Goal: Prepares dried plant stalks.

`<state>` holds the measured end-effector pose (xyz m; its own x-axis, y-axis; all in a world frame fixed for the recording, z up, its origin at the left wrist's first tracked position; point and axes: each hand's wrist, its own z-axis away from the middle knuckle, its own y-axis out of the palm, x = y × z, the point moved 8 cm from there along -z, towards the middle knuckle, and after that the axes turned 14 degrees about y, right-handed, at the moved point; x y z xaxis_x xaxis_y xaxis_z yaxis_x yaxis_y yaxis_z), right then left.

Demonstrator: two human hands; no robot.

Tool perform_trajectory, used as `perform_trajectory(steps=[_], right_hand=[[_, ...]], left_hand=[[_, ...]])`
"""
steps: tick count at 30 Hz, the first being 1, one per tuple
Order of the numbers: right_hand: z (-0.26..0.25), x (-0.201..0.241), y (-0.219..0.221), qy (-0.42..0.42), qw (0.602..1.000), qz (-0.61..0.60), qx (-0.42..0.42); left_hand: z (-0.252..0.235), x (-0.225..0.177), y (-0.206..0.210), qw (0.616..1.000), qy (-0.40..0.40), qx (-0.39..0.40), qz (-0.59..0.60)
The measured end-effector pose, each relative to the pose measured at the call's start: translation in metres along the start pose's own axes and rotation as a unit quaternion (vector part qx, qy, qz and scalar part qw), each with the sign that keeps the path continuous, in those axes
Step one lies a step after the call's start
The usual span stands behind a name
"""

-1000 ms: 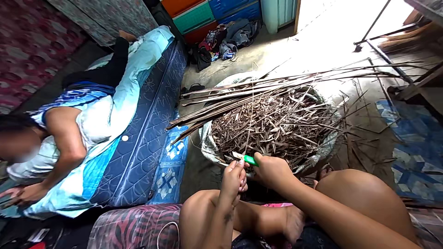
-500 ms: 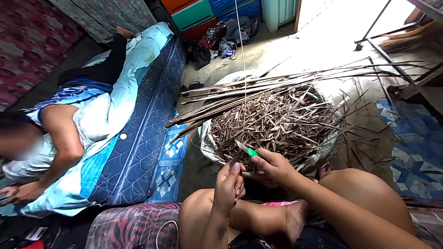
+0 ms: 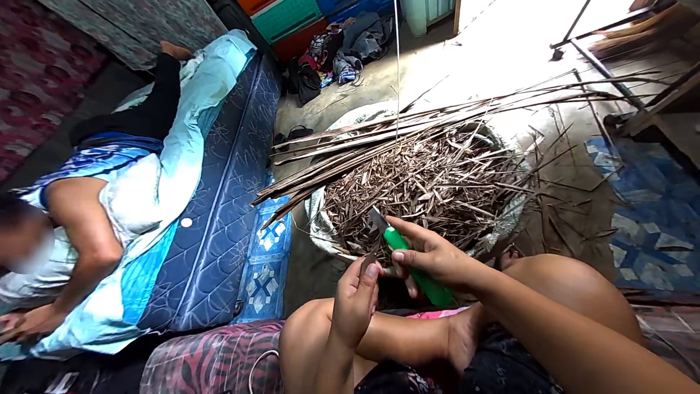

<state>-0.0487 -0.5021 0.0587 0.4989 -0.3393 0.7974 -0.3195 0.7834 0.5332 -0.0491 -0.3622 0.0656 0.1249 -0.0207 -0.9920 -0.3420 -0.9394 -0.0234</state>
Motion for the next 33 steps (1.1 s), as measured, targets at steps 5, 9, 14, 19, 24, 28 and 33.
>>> perform_trajectory(steps=[5, 9, 14, 19, 24, 28, 33], right_hand=[[0.000, 0.008, -0.026, 0.011, 0.996, -0.082, -0.032], [0.003, 0.015, -0.063, -0.017, 0.981, -0.139, -0.138], [0.021, 0.032, -0.113, -0.098, 0.929, -0.133, -0.330], [0.004, 0.009, -0.071, 0.005, 0.945, 0.114, -0.307], [-0.024, -0.039, -0.025, 0.090, 0.934, 0.275, -0.210], [-0.035, -0.059, -0.032, 0.167, 0.916, 0.314, -0.184], [-0.038, -0.064, -0.043, 0.173, 0.945, 0.194, -0.197]], left_hand=[[0.006, 0.012, 0.006, 0.998, -0.033, 0.020, 0.050], [0.015, 0.021, 0.012, 0.986, -0.090, 0.084, 0.110], [0.027, 0.034, 0.017, 0.976, -0.159, 0.069, 0.136], [0.012, 0.036, 0.003, 0.989, -0.131, -0.039, 0.060], [0.008, 0.053, 0.017, 0.980, -0.190, -0.023, 0.053], [0.009, 0.071, 0.022, 0.979, -0.196, -0.016, 0.048], [0.009, 0.077, 0.024, 0.977, -0.204, 0.042, -0.036]])
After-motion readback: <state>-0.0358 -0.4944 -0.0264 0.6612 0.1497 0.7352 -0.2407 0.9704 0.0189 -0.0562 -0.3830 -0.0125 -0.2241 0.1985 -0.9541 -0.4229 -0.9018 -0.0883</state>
